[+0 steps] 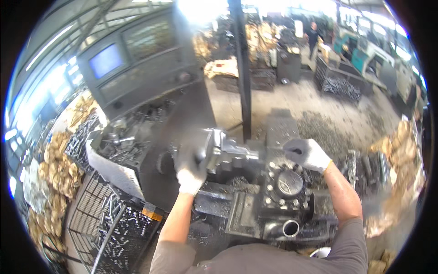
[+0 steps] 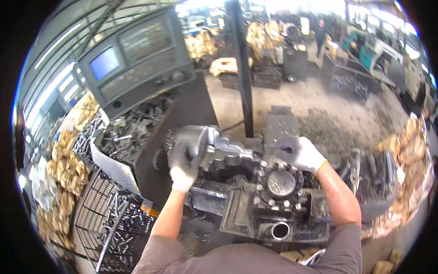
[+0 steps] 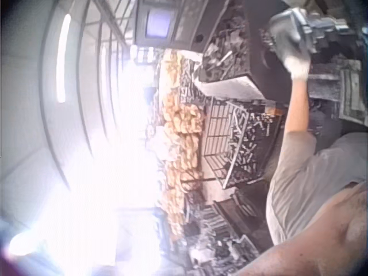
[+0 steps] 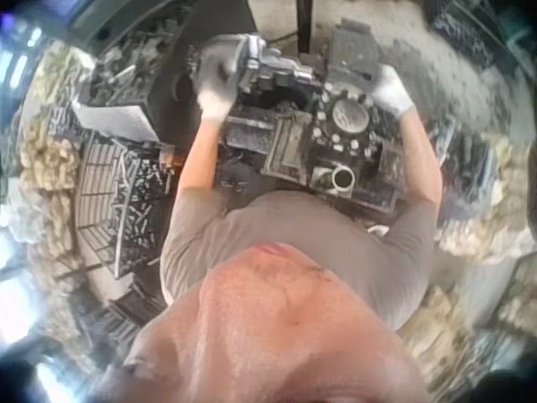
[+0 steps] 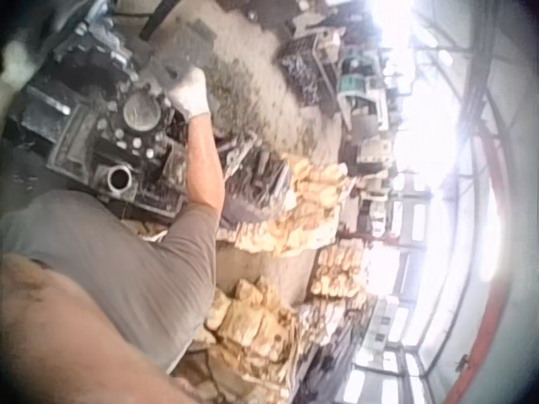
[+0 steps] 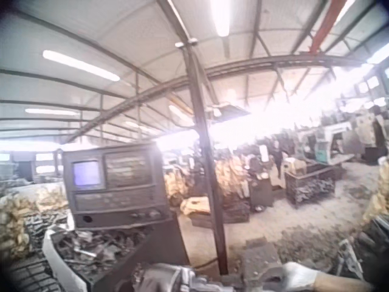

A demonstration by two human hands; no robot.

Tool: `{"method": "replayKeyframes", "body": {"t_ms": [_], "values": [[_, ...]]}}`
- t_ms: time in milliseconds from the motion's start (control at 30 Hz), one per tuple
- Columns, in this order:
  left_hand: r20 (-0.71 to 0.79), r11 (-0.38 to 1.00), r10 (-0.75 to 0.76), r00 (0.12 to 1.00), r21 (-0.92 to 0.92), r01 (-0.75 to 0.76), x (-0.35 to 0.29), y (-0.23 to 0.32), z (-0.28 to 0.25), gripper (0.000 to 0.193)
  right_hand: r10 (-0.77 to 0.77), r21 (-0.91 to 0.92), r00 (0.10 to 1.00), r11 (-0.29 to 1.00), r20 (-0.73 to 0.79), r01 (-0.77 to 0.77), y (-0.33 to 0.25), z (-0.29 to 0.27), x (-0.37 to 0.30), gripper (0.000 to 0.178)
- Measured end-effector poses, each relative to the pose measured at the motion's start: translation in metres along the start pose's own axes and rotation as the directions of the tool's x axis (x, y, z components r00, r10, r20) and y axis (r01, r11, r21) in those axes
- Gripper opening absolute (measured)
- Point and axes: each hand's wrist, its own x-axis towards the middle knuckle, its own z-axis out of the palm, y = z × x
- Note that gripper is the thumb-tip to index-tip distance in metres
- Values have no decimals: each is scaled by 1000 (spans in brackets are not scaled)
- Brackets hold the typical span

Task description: The person operates a metal turning machine, repeatedly loading cylindrical metal tubes into the chuck, securing them, and removing the processed parts. The finished parts are placed into a nearby wire basket.

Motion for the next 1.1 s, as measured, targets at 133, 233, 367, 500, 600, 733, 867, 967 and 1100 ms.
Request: {"method": "replayKeyframes", "body": {"t_ms": [133, 233, 367, 500, 600, 733, 867, 967, 1100], "values": [[-78, 972, 199, 977, 142, -187, 30, -20, 7, 49, -64, -225, 926, 962, 373, 157, 20, 67, 93, 47], [-74, 968, 195, 978, 176, -179, 25, -30, 13, 52, 118, -266, 722, 959, 682, 94, 6, 111, 133, 69], [-30, 983, 152, 988, 108, -148, 28, -29, 23, 58, 98, -315, 785, 940, 611, 128, 54, 159, 133, 65], [-8, 983, 142, 990, 123, -140, 27, -34, 18, 63, 300, -170, 181, 841, 937, -513, 81, 134, 166, 53], [9, 981, 122, 993, 152, -121, 21, -37, 19, 64, 210, -48, 407, 926, 889, -373, 28, 147, 175, 50], [1, 979, 133, 991, 158, -131, 23, -37, 25, 67, 251, -115, 537, 955, 806, -275, 16, 123, 150, 53], [-3, 947, 239, 971, 220, -232, 27, -21, 24, 67, 208, -372, 693, 923, 690, 94, 81, 93, 123, 54], [23, 938, 229, 973, 262, -227, 17, -33, 17, 66, 225, -550, 879, 834, 420, 49, 85, 48, 85, 55], [16, 947, 203, 979, 251, -200, 16, -38, 19, 63, 398, 37, 885, 915, -240, -401, 77, 10, 19, 77]]}}
